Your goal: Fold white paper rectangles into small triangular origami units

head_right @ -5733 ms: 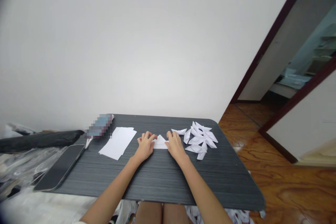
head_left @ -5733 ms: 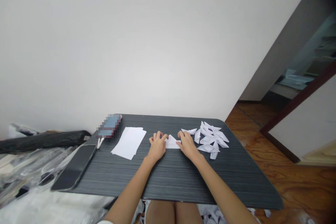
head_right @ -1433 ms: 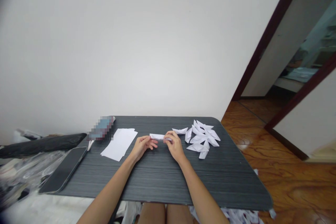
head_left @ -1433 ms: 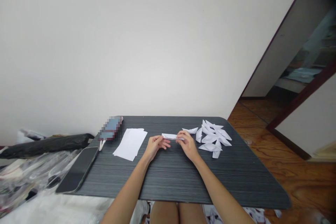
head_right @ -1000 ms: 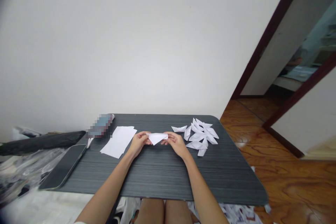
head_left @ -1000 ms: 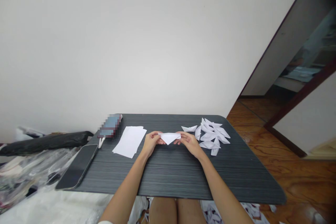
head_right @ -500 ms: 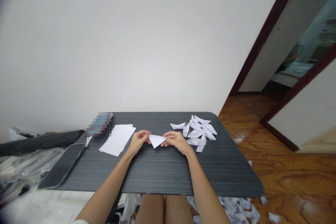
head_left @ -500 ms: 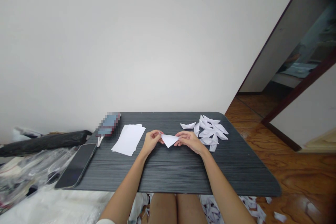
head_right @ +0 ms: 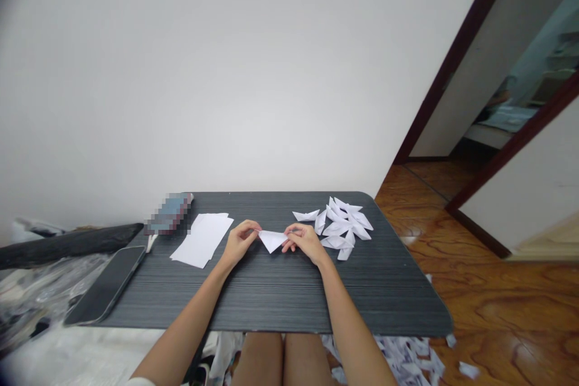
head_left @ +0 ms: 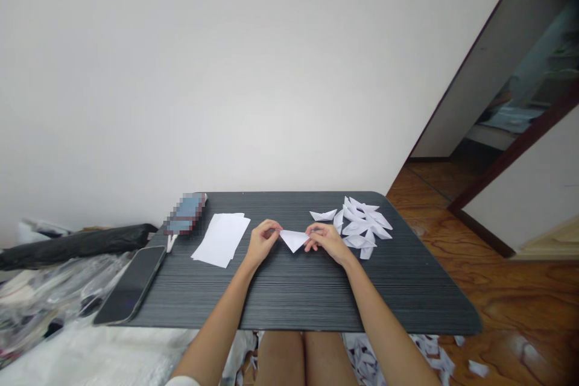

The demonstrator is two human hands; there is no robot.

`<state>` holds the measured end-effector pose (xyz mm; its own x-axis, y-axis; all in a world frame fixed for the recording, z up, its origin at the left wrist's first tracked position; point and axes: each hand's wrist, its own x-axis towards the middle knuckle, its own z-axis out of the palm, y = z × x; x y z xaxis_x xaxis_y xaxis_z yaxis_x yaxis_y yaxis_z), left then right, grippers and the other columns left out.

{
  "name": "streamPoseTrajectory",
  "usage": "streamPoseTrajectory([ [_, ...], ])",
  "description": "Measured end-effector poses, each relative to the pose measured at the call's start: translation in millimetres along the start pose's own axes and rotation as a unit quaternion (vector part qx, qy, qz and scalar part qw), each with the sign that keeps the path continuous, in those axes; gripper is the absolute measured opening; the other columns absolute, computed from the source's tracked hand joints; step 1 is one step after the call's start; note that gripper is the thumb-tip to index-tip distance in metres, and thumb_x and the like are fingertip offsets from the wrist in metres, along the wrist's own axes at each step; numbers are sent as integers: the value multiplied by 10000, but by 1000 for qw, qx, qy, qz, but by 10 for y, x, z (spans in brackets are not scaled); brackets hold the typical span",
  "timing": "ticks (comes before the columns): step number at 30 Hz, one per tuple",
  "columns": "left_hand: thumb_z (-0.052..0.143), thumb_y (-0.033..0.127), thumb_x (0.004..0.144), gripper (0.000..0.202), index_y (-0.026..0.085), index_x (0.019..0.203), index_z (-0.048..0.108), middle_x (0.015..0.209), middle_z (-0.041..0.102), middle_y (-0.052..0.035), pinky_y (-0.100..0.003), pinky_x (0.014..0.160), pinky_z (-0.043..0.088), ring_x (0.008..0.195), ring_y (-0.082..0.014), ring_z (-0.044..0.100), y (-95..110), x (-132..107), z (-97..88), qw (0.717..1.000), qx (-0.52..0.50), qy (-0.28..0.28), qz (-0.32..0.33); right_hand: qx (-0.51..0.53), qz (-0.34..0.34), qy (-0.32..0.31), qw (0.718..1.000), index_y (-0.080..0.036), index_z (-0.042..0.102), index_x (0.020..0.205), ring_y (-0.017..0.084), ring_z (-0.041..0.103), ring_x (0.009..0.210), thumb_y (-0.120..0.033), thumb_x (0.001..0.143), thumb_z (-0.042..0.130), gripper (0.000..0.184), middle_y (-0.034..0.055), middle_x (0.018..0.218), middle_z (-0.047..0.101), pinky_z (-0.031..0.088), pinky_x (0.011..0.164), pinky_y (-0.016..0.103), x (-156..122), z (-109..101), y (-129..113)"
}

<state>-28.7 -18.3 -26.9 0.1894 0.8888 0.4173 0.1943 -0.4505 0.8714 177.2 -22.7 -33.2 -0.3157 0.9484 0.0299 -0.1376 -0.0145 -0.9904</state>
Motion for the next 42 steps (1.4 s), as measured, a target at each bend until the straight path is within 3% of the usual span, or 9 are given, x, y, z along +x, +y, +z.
streamPoseTrajectory([
  [7,525,247,722,131,145,727,607,717,594,-33,-252,650,428,665,-129,544,-10,-8,-52,995,95,-4,4,-6,-8,39,999,-138,502,736,87,502,393,-276,660,573,173,27,523,630,341,403,204,-4,9,-11],
  [14,529,308,732,250,111,885,526,556,584,-10,-231,547,427,517,-111,544,24,-21,13,988,-97,-37,-113,17,-17,52,998,-150,518,724,91,499,374,-229,641,565,124,-31,440,557,310,357,185,21,38,57],
  [18,600,319,668,289,100,850,550,643,617,-31,-225,548,430,529,-106,556,-1,1,27,979,-132,-23,-154,13,-26,64,998,-143,533,713,88,492,367,-217,641,554,105,-26,433,557,302,354,188,42,35,67],
  [25,587,294,678,249,91,819,556,528,624,-36,-197,434,358,476,-127,564,24,3,46,971,-158,-56,-169,40,-18,57,997,-126,579,719,83,496,365,-204,646,564,107,-17,428,565,299,360,181,37,59,49],
  [28,577,296,692,252,75,813,577,565,644,-60,-213,467,387,479,-117,553,51,-4,37,969,-171,-44,-170,83,0,58,995,-110,607,729,93,531,421,-218,641,594,139,16,481,603,341,398,191,25,40,8],
  [33,598,283,682,325,61,918,581,792,666,-124,-277,652,445,721,-177,606,106,-34,24,957,-234,-29,-170,149,23,60,987,-121,628,793,141,611,645,-233,598,661,227,67,699,665,439,563,227,-14,-6,-78],
  [35,590,293,690,331,63,928,579,789,663,-125,-276,639,441,743,-190,604,105,-45,23,959,-225,-30,-168,146,17,62,987,-123,615,782,146,613,642,-241,596,666,227,68,691,661,433,541,224,-16,4,-75],
  [38,555,331,710,303,87,884,601,730,651,-92,-233,520,407,636,-159,590,66,-52,17,974,-159,-18,-161,107,-2,78,991,-131,571,748,149,602,556,-290,612,648,223,55,626,639,377,435,211,12,37,-7],
  [42,571,332,679,213,138,716,652,763,605,-52,-210,482,366,582,-109,521,7,-53,6,994,13,44,-101,-55,-44,152,986,-151,558,717,129,536,458,-349,643,590,214,22,577,588,329,390,220,66,40,132],
])
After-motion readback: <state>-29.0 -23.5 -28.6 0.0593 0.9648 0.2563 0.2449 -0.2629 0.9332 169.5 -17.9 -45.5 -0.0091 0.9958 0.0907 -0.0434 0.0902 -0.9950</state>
